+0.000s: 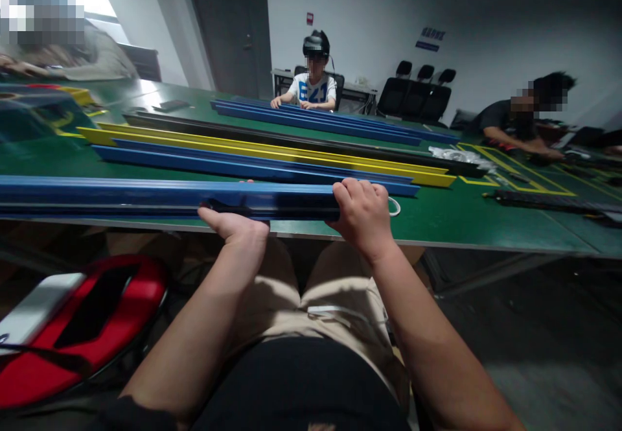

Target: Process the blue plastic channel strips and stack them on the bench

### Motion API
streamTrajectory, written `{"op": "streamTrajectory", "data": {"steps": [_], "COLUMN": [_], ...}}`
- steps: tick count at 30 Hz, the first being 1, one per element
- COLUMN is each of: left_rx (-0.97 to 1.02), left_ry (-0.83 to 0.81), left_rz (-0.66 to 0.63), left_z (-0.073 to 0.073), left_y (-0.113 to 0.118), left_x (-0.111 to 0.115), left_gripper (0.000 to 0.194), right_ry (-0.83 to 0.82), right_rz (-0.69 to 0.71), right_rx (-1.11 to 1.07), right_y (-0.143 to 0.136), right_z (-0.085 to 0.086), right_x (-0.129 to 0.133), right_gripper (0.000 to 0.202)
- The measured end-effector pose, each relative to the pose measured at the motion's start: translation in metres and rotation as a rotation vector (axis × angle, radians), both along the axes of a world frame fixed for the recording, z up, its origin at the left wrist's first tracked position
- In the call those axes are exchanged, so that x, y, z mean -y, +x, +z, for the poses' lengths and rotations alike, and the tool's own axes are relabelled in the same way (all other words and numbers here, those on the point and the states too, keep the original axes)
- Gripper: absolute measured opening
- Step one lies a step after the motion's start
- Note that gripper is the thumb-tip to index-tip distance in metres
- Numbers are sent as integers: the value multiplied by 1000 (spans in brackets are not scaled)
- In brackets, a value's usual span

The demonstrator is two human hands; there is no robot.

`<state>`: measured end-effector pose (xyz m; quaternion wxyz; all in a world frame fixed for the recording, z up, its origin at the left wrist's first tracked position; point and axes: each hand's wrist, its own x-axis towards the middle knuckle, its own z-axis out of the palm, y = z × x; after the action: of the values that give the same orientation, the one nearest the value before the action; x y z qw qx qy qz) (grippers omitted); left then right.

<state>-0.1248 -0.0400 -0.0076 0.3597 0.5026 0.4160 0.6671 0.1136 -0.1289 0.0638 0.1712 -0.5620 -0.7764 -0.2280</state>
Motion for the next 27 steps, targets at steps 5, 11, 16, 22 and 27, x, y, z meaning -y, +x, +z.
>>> {"op": "streamTrajectory", "data": {"steps": [5,11,16,22,27], "left_rx": [308,727,867,766,715], "left_ry": [-67,92,251,303,252], "left_rz": [100,212,167,146,151], "left_z": [6,38,65,94,118], "left_y": [2,10,10,12,13], "left_x": [14,37,48,58,56], "left_gripper": [66,71,53,39,32], "right_ry": [18,38,39,46,14], "right_rz": [-4,-58,-92,-90,-83], "right_rx": [-32,-90,-157,-295,-346], "right_y": [4,0,-9,-25,-38], "right_z": [-11,-29,-38,-53,-64], "right_x": [6,18,26,23,13], "right_gripper": [54,54,54,52,57]}}
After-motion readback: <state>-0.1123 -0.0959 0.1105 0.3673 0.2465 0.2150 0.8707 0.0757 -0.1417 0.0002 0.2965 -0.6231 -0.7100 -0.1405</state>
